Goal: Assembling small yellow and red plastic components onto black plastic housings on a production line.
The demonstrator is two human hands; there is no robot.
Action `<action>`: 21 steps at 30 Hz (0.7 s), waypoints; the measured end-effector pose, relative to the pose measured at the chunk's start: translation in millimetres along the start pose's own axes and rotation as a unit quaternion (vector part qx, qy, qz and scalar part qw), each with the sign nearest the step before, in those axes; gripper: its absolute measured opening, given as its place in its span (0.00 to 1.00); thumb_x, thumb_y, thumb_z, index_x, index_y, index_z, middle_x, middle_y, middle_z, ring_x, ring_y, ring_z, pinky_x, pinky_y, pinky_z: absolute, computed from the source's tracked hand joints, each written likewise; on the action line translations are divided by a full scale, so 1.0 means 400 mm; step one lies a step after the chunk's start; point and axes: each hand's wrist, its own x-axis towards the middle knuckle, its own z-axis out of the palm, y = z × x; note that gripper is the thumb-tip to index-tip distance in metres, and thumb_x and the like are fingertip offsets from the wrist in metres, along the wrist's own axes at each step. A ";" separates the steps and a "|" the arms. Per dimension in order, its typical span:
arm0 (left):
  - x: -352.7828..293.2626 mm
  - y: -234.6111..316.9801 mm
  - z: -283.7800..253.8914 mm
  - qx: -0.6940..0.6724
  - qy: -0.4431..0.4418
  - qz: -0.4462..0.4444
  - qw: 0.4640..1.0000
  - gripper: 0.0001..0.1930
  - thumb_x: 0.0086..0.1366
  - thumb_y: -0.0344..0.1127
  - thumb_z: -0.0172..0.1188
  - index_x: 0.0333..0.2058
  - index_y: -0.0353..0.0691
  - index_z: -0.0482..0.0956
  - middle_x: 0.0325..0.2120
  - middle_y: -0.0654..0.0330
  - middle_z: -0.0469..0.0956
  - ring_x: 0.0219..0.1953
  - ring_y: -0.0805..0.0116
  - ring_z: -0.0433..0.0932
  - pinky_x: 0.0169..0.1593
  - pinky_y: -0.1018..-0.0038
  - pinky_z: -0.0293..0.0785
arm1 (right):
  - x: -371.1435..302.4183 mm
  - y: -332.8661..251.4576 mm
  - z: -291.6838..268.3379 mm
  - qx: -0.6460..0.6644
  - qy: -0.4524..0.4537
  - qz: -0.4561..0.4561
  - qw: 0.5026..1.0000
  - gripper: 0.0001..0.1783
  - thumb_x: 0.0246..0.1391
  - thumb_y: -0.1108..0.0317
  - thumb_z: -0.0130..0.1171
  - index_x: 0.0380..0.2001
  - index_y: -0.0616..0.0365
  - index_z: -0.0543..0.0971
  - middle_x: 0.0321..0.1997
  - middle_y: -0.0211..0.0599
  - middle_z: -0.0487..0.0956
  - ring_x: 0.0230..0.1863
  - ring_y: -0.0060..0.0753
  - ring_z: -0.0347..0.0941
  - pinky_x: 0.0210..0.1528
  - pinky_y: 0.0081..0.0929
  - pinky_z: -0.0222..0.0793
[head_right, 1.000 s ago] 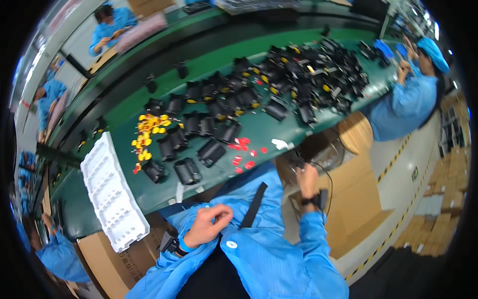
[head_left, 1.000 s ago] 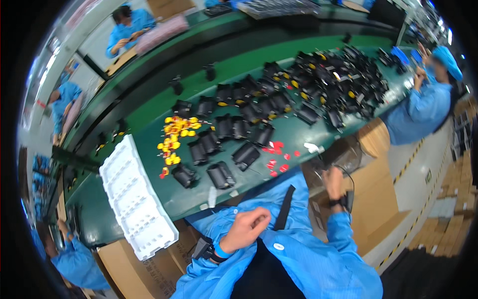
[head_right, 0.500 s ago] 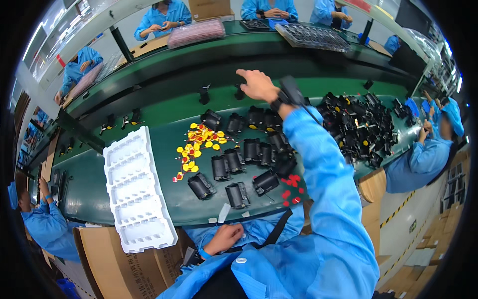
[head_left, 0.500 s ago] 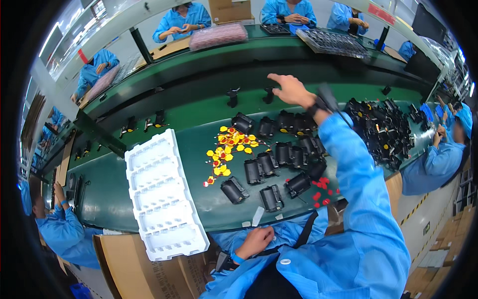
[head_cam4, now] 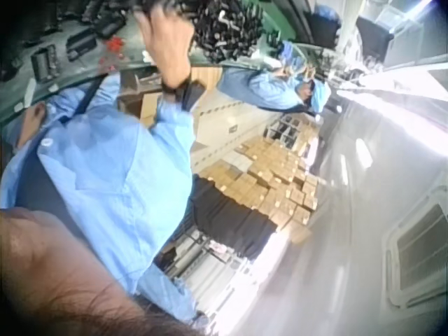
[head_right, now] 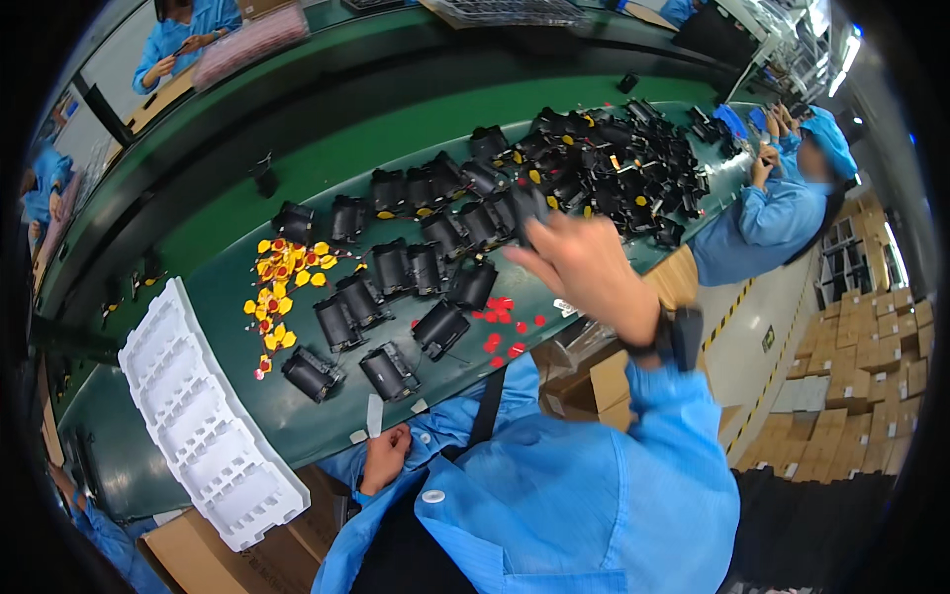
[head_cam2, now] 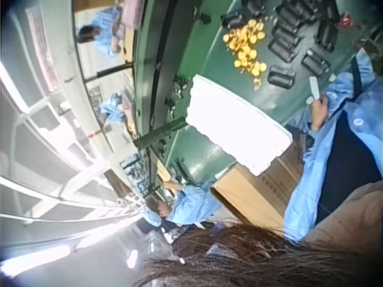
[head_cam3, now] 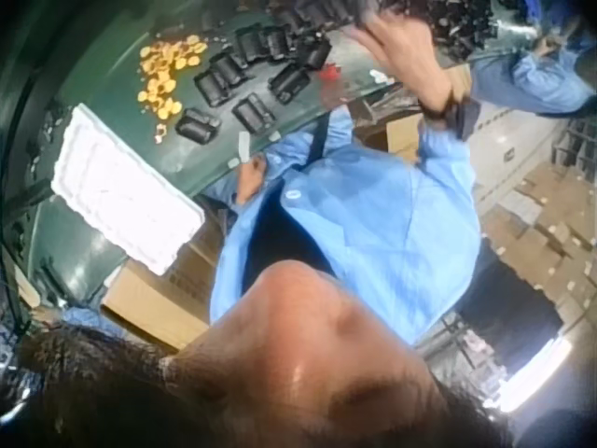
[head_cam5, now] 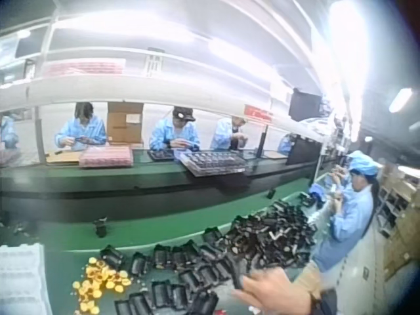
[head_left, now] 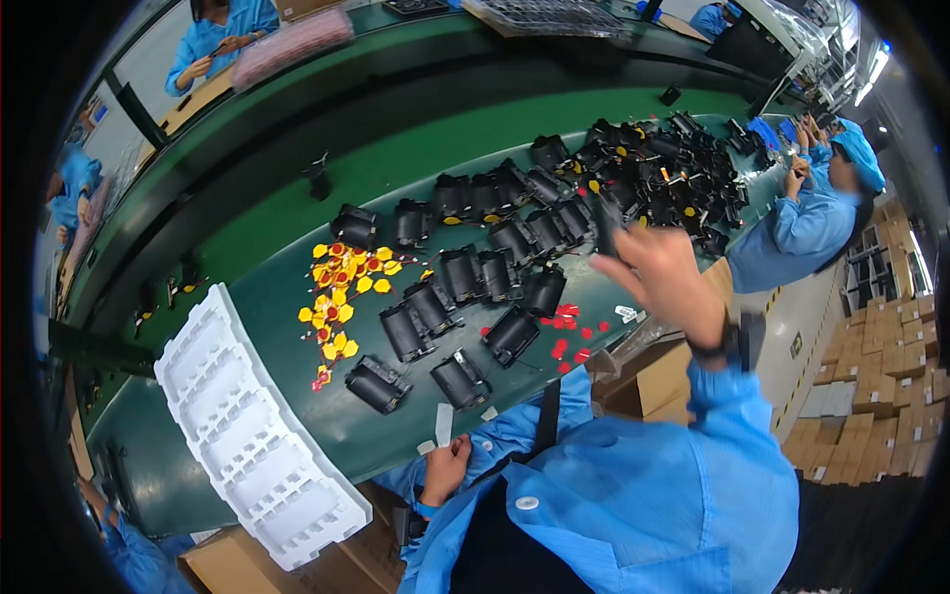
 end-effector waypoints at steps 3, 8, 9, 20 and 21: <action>0.041 -0.009 0.015 0.030 -0.033 -0.002 0.999 0.05 0.67 0.30 0.57 0.35 0.34 0.77 0.20 0.61 0.74 0.23 0.73 0.73 0.28 0.72 0.67 | -0.215 0.018 0.064 -0.060 -0.104 0.098 0.988 0.17 0.53 0.60 0.68 0.24 0.60 0.73 0.23 0.43 0.71 0.24 0.49 0.74 0.26 0.43 0.68; 0.044 -0.024 0.021 0.060 -0.044 0.026 0.997 0.11 0.69 0.38 0.57 0.37 0.35 0.79 0.20 0.50 0.75 0.22 0.52 0.73 0.29 0.58 0.67 | -0.205 0.059 0.176 -0.125 -0.141 -0.024 0.982 0.08 0.56 0.66 0.62 0.34 0.58 0.77 0.31 0.41 0.71 0.37 0.43 0.74 0.40 0.38 0.71; 0.033 -0.007 0.016 0.069 -0.032 0.033 0.997 0.11 0.69 0.39 0.56 0.38 0.36 0.79 0.23 0.48 0.77 0.25 0.49 0.76 0.32 0.57 0.70 | -0.170 0.067 0.176 -0.130 -0.184 -0.027 0.974 0.08 0.52 0.70 0.62 0.36 0.59 0.77 0.34 0.43 0.71 0.39 0.45 0.73 0.41 0.39 0.71; -0.029 0.023 -0.006 0.027 0.075 0.015 0.997 0.10 0.65 0.37 0.59 0.38 0.36 0.80 0.29 0.44 0.80 0.34 0.40 0.79 0.37 0.52 0.73 | 0.476 -0.253 0.156 0.104 -0.042 -0.284 0.952 0.07 0.57 0.68 0.57 0.36 0.61 0.75 0.27 0.50 0.76 0.31 0.58 0.75 0.34 0.52 0.69; -0.028 0.020 -0.012 0.033 0.077 0.023 0.996 0.09 0.64 0.37 0.59 0.37 0.36 0.80 0.29 0.44 0.80 0.34 0.41 0.79 0.37 0.52 0.73 | 0.582 -0.279 0.240 0.089 0.004 -0.304 0.949 0.12 0.58 0.66 0.57 0.43 0.60 0.75 0.28 0.48 0.75 0.31 0.56 0.75 0.33 0.49 0.70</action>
